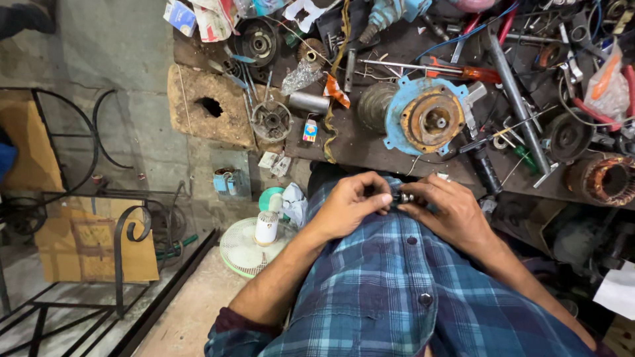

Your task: The person uses a screwdriver to pry and adjust components inside a blue motor housing. They then open a small plastic bag, remove a metal ring, and place it into the motor housing.

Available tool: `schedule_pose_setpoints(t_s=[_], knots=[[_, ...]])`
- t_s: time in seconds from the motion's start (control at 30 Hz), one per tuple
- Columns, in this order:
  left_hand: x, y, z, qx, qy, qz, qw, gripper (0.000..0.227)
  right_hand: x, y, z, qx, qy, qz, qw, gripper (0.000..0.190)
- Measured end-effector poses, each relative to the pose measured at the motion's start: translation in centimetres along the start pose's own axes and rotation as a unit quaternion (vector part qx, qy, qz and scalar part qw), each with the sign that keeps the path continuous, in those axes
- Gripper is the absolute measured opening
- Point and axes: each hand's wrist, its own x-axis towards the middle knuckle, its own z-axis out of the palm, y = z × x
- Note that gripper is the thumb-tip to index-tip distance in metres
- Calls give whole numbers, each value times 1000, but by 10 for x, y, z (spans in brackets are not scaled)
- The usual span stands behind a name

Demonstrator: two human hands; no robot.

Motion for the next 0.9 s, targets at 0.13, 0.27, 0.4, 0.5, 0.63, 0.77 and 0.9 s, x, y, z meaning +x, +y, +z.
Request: schedule_pose_setpoints(t_s=[0.13, 0.27, 0.4, 0.5, 0.63, 0.77, 0.9], knots=[[-8, -9, -30, 105, 109, 9, 988, 13, -6, 10, 2, 32, 5, 47, 998, 33], [-9, -24, -93, 280, 291, 61, 913, 13, -16, 29, 4, 2, -9, 135, 991, 33], [-7, -43, -153, 190, 372, 97, 903, 9, -29, 47, 8, -1, 1, 176, 984, 32], [-4, -58, -175, 73, 386, 118, 912, 11, -38, 57, 14, 71, 31, 227, 971, 33], [4, -65, -178, 12, 367, 121, 922, 22, -41, 70, 26, 137, 61, 267, 952, 30], [13, -70, -169, -17, 336, 110, 935, 27, -46, 87, 39, 239, 76, 284, 925, 28], [20, -71, -162, -51, 312, 90, 944, 23, -48, 101, 54, 318, 109, 297, 894, 28]])
